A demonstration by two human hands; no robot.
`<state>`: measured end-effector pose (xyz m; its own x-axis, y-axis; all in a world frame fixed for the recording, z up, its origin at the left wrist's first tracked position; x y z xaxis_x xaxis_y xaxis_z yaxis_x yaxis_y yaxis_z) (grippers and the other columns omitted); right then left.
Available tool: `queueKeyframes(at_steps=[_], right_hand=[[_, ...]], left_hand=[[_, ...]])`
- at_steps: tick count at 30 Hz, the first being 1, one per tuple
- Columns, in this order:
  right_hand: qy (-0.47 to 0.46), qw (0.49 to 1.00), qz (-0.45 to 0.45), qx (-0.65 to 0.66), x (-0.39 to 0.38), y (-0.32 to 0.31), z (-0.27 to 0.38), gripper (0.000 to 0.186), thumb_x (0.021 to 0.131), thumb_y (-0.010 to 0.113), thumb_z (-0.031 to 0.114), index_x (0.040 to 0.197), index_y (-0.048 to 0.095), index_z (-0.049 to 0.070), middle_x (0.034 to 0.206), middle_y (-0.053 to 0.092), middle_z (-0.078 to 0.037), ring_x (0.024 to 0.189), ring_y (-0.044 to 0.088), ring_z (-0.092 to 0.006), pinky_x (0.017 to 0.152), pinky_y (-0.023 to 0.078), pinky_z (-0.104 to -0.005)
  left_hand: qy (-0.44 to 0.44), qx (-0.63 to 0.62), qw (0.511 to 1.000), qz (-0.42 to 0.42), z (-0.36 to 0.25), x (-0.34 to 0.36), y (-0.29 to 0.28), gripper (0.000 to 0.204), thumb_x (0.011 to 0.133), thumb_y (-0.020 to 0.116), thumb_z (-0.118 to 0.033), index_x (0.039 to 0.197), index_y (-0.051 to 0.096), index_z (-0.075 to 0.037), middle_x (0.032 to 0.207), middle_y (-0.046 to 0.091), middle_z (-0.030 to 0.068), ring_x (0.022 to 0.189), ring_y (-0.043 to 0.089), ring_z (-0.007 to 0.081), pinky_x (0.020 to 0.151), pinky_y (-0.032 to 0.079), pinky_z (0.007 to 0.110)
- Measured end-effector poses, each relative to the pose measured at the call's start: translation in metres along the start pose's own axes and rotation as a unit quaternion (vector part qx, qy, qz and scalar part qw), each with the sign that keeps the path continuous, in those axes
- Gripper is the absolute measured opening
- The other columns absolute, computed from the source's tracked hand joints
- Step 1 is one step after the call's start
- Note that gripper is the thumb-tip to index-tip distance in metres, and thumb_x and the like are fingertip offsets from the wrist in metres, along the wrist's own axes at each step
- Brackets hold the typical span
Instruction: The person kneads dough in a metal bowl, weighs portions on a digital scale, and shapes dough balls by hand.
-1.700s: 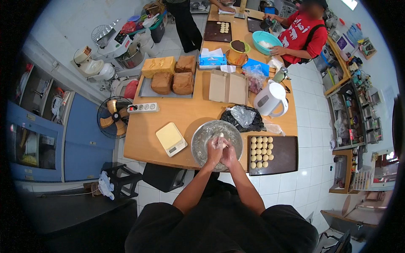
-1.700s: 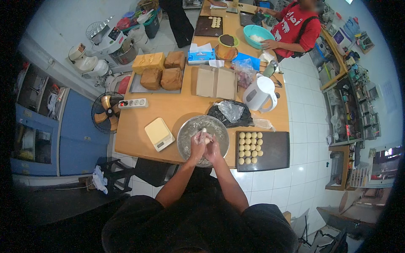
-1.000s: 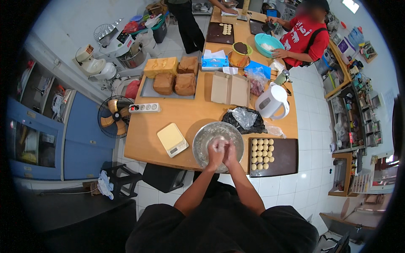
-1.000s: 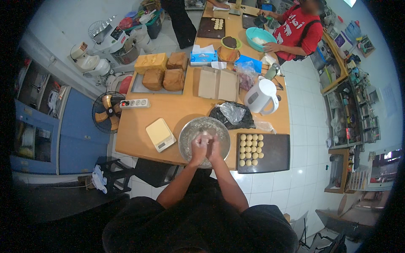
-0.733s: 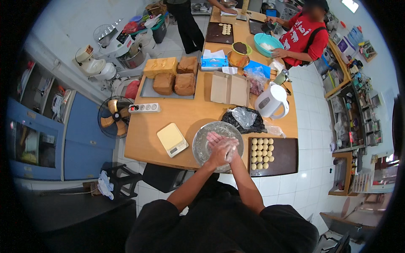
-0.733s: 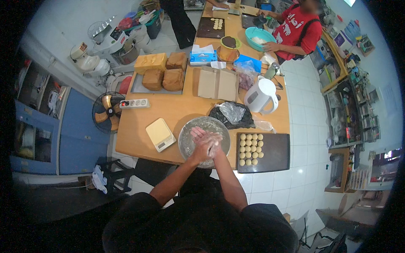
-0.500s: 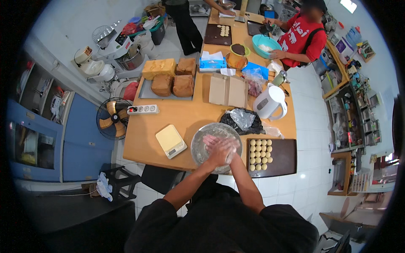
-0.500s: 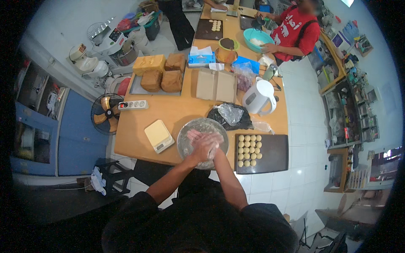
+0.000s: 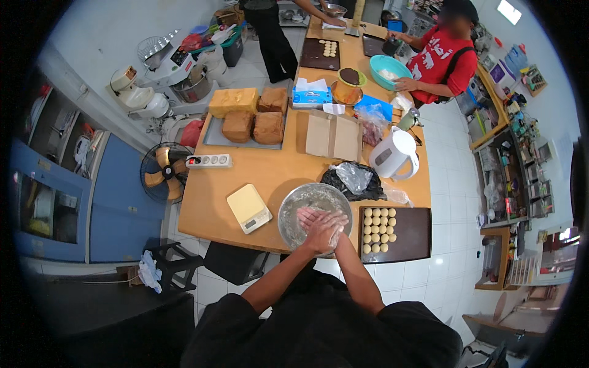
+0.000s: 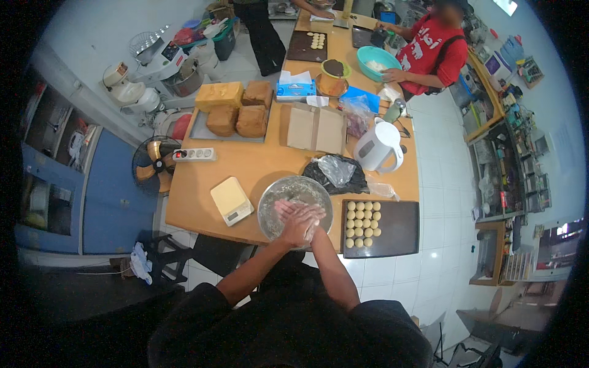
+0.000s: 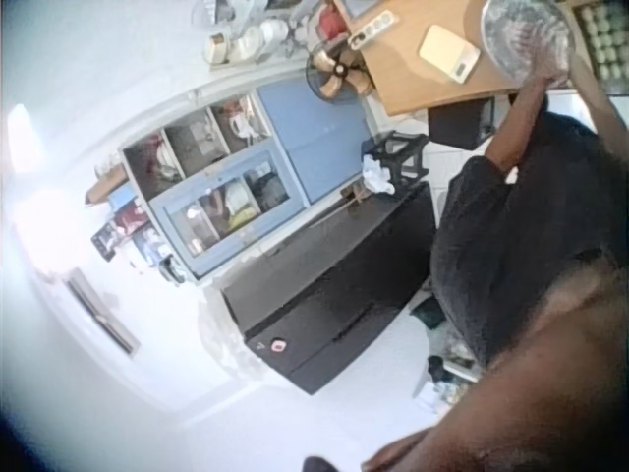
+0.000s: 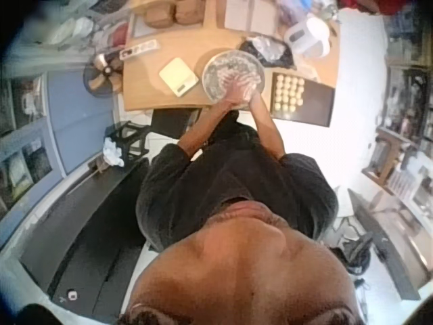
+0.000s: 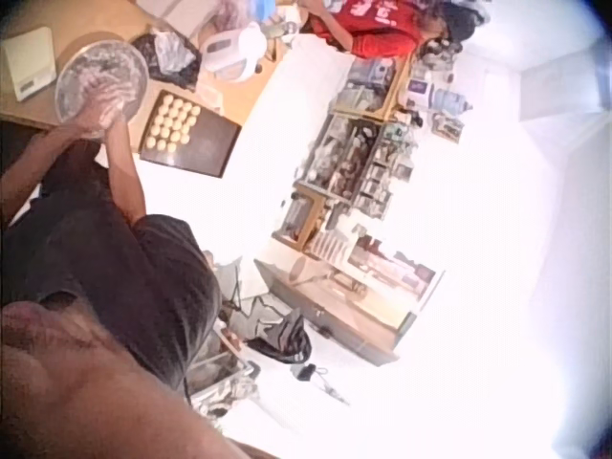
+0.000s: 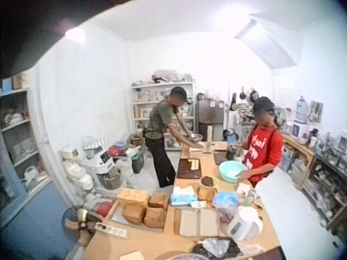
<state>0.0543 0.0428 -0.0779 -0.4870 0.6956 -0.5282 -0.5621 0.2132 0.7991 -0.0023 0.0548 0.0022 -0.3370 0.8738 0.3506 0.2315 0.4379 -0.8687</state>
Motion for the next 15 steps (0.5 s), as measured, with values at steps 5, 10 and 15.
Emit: queueKeyframes(at_steps=[5,10,15], right_hand=[[0.014,0.991,0.094,0.095,0.010,-0.008,-0.006,0.053,0.097,0.039,0.042,0.138,0.043,0.007,0.140,0.045,-0.016,0.128,0.046,-0.0259,0.109,0.036,-0.0418],[0.052,0.989,0.061,0.126,0.010,-0.002,-0.007,0.050,0.098,0.037,0.037,0.137,0.043,0.006,0.137,0.049,-0.015,0.125,0.048,-0.0266,0.107,0.037,-0.0415],[-0.031,0.999,-0.032,0.025,-0.004,-0.006,0.003,0.051,0.097,0.038,0.037,0.134,0.046,0.004,0.134,0.052,-0.015,0.124,0.050,-0.0272,0.105,0.038,-0.0429]], left_hand=[[0.198,-0.286,0.915,0.202,-0.008,-0.011,0.025,0.044,0.076,0.055,-0.018,0.117,0.061,-0.003,0.111,0.062,0.0228,0.103,0.056,0.0401,0.092,0.042,0.047],[0.202,-0.416,0.877,0.129,-0.011,-0.006,0.003,0.040,0.079,0.058,-0.015,0.118,0.060,-0.006,0.112,0.060,0.0263,0.106,0.052,0.0469,0.092,0.040,0.052],[0.217,-0.282,0.913,0.202,0.000,-0.012,0.020,0.033,0.080,0.054,-0.013,0.110,0.062,-0.004,0.108,0.063,0.0201,0.101,0.057,0.0404,0.097,0.038,0.050]])
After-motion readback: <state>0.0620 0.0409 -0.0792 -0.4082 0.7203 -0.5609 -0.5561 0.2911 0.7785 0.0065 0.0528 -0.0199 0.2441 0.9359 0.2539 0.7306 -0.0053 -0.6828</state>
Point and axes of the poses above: each hand's wrist, its own x-axis towards the middle knuckle, its own y-axis out of the palm, z = x × y, the point moved 6 cm from there along x, towards the middle knuckle
